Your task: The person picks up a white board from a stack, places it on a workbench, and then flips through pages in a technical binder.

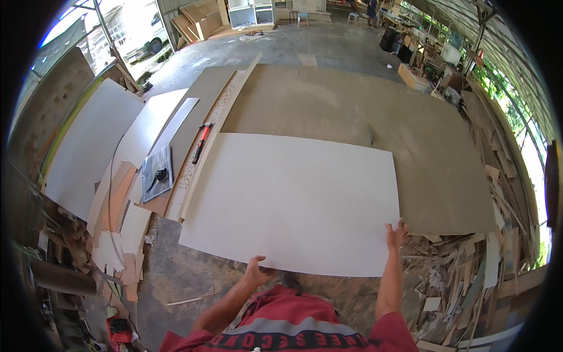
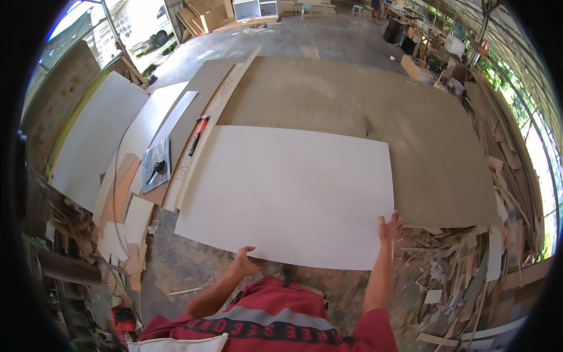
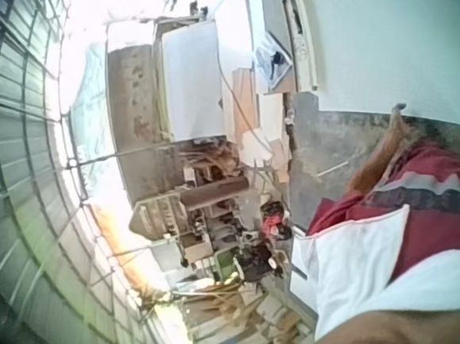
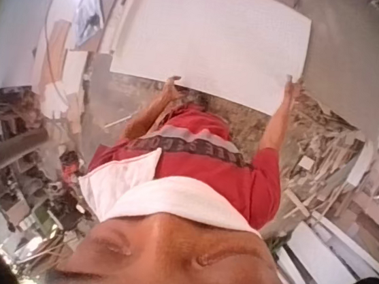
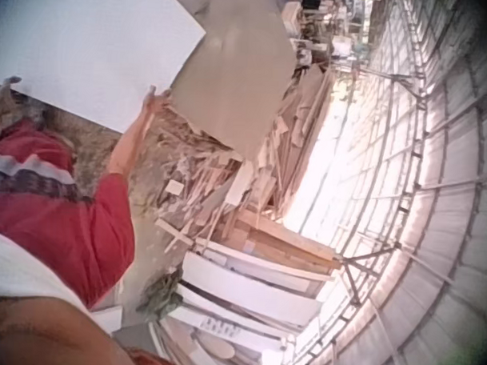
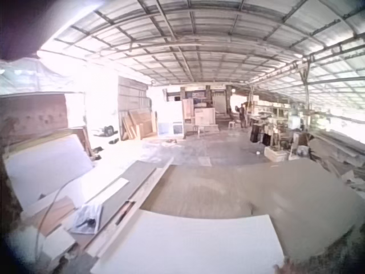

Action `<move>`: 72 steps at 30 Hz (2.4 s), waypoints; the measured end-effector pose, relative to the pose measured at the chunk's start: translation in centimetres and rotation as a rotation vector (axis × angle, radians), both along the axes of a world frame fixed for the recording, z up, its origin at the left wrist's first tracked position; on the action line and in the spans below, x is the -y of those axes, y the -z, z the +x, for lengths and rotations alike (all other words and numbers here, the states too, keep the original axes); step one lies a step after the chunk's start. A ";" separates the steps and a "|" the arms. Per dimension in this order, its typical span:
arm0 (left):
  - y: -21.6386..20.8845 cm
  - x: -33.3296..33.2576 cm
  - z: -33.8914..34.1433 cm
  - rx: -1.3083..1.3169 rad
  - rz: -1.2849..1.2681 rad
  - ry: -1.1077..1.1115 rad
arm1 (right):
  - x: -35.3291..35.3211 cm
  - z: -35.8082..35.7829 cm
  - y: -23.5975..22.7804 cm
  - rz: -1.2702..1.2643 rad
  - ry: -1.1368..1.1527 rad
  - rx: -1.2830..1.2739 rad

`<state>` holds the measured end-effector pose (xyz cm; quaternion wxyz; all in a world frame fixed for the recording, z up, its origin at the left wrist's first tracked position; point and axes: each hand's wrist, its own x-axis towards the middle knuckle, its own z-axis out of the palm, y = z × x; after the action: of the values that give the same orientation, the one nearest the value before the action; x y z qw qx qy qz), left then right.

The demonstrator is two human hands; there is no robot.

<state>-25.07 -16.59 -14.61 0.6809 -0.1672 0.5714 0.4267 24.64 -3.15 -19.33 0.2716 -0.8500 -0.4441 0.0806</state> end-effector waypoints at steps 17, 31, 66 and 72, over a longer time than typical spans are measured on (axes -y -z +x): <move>-2.7 -11.4 -30.7 -2.026 0.092 0.841 | 12.3 -16.1 -8.7 -0.371 -1.027 0.404; -4.2 4.0 -32.5 -1.852 0.078 0.995 | 11.9 -16.0 -8.8 -0.285 -1.057 0.343; -0.1 -24.3 -15.4 -1.934 -0.129 1.005 | 9.8 -20.6 -9.6 -0.355 -1.164 0.155; -0.9 -25.8 -15.9 -1.908 -0.131 1.007 | 9.2 -20.6 -9.6 -0.325 -1.180 0.160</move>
<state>-40.97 9.18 -13.67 0.0418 0.4521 0.8908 0.0208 3.99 -12.33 -9.70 0.0139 -0.4951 -0.8405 0.2198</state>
